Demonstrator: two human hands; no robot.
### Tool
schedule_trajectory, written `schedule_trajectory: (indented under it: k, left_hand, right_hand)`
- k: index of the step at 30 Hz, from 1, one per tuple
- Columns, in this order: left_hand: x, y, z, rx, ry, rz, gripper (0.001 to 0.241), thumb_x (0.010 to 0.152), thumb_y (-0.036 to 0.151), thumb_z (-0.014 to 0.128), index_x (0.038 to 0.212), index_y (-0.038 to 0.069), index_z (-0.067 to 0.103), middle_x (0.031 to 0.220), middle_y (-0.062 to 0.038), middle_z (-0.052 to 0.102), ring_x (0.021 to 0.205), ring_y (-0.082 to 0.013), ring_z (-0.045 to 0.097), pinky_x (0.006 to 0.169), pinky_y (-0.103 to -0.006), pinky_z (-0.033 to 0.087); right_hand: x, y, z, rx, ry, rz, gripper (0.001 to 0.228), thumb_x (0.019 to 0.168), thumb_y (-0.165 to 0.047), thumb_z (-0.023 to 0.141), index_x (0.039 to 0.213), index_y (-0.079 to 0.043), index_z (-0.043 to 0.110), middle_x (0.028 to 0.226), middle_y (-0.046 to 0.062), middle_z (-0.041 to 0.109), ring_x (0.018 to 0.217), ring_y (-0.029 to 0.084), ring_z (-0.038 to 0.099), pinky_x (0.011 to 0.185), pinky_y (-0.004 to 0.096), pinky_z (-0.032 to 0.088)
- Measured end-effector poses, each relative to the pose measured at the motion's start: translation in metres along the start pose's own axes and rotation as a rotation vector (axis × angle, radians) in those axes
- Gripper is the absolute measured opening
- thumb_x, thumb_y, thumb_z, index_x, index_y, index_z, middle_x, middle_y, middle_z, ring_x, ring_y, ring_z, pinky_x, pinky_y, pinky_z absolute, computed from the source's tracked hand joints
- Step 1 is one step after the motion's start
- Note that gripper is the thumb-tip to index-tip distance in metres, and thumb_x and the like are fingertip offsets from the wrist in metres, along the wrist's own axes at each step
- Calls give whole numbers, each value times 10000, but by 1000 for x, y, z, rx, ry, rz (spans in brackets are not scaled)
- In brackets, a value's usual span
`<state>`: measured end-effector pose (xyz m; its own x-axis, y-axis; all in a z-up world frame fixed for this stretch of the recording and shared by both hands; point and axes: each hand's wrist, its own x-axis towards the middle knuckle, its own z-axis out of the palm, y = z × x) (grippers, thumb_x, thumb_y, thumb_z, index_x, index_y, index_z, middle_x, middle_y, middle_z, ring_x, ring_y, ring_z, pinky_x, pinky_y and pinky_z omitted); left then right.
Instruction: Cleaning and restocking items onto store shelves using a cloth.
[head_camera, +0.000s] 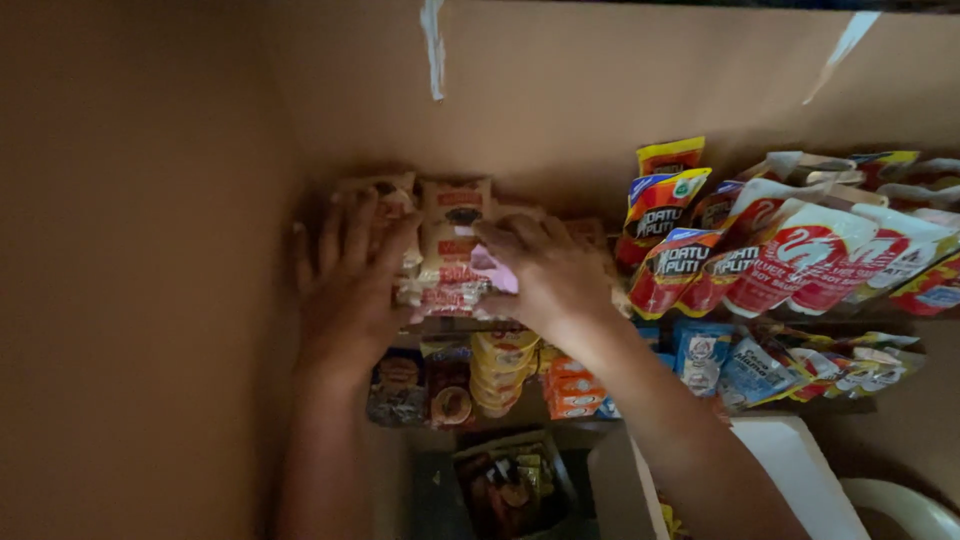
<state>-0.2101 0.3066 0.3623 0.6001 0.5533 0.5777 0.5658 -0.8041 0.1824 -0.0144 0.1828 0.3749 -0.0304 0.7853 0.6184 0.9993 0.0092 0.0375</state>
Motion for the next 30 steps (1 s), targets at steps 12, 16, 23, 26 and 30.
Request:
schedule_trajectory:
  k: [12, 16, 23, 26, 30]
  left_hand:
    - [4, -3, 11, 81, -44, -38, 1045, 541, 245, 938, 1465, 383, 469, 1616, -70, 307, 1481, -378, 243, 1148, -652, 229]
    - [0, -8, 10, 107, -19, -5, 1004, 591, 235, 922, 1480, 388, 483, 1627, -45, 337, 1503, -348, 273, 1151, -648, 257]
    - [-1, -12, 17, 129, 17, -12, 972, 621, 268, 910, 1489, 362, 482, 1646, -69, 304, 1520, -373, 224, 1180, -653, 209]
    - [-8, -7, 13, 149, 20, -23, 980, 646, 291, 901, 1524, 343, 468, 1672, -98, 269, 1547, -390, 190, 1194, -656, 197]
    - [-12, 17, -7, 50, 81, 13, 1020, 663, 378, 904, 1550, 277, 412, 1643, -158, 210, 1519, -437, 159, 1162, -698, 187]
  right_hand:
    - [7, -17, 8, -167, 105, -31, 795, 556, -393, 912, 1279, -162, 674, 1111, 82, 676, 1092, 341, 588, 856, 514, 506]
    - [12, -19, 9, -154, 113, -39, 770, 589, -379, 911, 1290, -162, 676, 1081, 77, 686, 1086, 315, 608, 872, 493, 509]
    - [13, -19, 4, -91, 104, -42, 727, 607, -368, 914, 1258, -135, 691, 1063, 98, 693, 1053, 327, 625, 901, 499, 506]
    - [-4, -14, -4, 26, 193, -70, 693, 659, -334, 896, 1281, -126, 674, 1134, 114, 693, 1077, 336, 634, 910, 480, 521]
    - [-42, 1, -34, -8, 200, 137, 541, 697, -164, 851, 1215, -192, 700, 1149, 84, 703, 1010, 308, 681, 822, 439, 585]
